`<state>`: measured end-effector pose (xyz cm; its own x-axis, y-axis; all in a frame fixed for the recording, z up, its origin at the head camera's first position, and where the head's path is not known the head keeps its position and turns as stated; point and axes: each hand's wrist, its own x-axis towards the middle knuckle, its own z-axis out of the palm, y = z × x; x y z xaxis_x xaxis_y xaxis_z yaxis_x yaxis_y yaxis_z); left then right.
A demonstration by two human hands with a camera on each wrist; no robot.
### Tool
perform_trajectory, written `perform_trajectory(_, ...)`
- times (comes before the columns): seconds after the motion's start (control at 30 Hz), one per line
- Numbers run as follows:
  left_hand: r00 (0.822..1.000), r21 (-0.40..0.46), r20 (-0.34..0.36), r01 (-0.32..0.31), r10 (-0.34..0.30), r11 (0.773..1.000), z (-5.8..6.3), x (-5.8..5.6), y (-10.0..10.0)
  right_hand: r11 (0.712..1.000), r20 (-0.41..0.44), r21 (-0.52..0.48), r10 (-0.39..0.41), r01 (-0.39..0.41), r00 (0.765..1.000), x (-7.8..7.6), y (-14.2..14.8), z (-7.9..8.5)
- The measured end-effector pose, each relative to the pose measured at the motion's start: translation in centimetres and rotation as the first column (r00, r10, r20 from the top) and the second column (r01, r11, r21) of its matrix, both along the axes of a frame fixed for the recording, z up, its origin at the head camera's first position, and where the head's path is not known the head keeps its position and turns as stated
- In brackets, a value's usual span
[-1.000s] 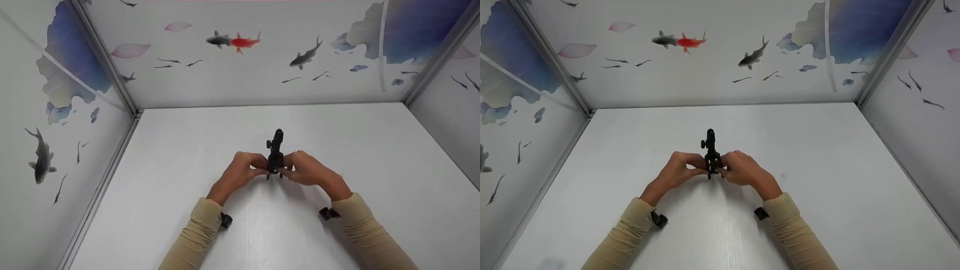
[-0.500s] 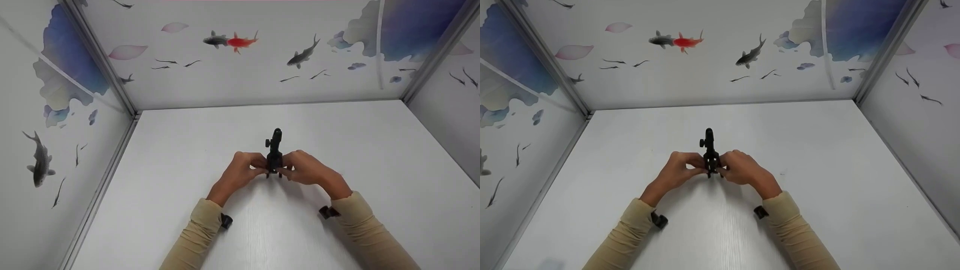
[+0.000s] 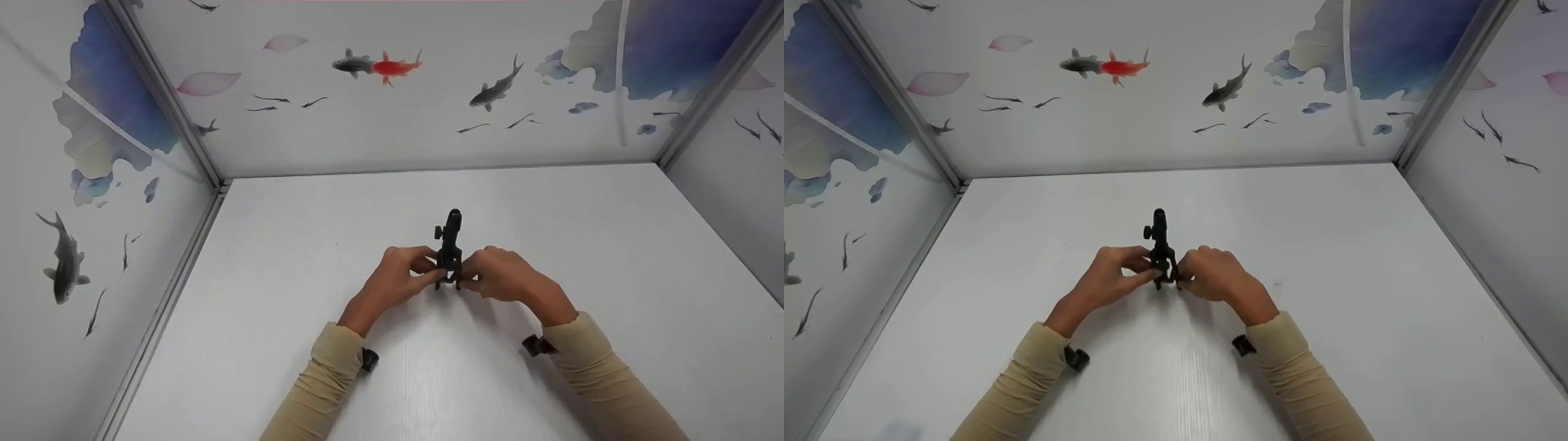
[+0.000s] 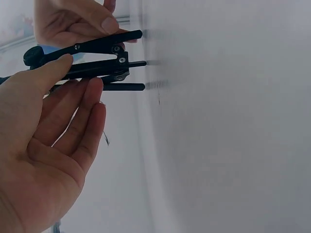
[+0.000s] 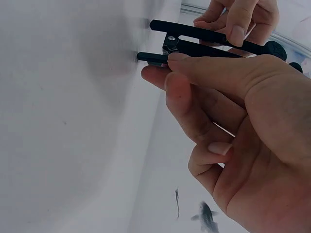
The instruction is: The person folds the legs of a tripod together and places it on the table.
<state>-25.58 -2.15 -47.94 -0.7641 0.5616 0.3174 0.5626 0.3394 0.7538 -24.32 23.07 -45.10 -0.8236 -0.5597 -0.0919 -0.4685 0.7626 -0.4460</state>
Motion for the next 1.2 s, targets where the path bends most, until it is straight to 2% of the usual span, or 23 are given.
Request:
perform_trajectory(0.27,1.000,-0.065,0.013,-0.009,0.010,0.998,0.34,0.22,-0.01,0.998,-0.199,0.062,0.003,0.010,0.980,0.18,-0.28,-0.45)
perform_trajectory(0.47,1.000,-0.096,0.024,-0.002,0.004,0.995,0.41,0.25,0.09,0.998,-0.282,0.067,0.012,0.007,0.959,0.17,-0.32,-0.54)
perform_trajectory(0.67,1.000,-0.102,0.026,-0.006,0.008,0.995,0.33,0.27,0.18,0.998,-0.294,0.061,0.003,0.015,0.956,0.00,-0.20,-0.79)
perform_trajectory(0.87,0.999,-0.100,0.032,-0.008,0.011,0.995,0.43,0.33,0.26,0.999,-0.316,0.053,0.027,-0.010,0.948,-0.12,-0.14,-0.83)
perform_trajectory(1.07,0.998,-0.077,0.057,0.001,0.003,0.997,0.39,0.38,0.30,0.999,-0.248,0.023,0.045,-0.040,0.968,-0.09,-0.18,-0.86)
perform_trajectory(1.2,0.998,-0.067,0.066,0.004,0.001,0.998,0.38,0.35,0.31,0.998,-0.225,0.010,0.069,-0.068,0.972,-0.12,-0.21,-0.77)
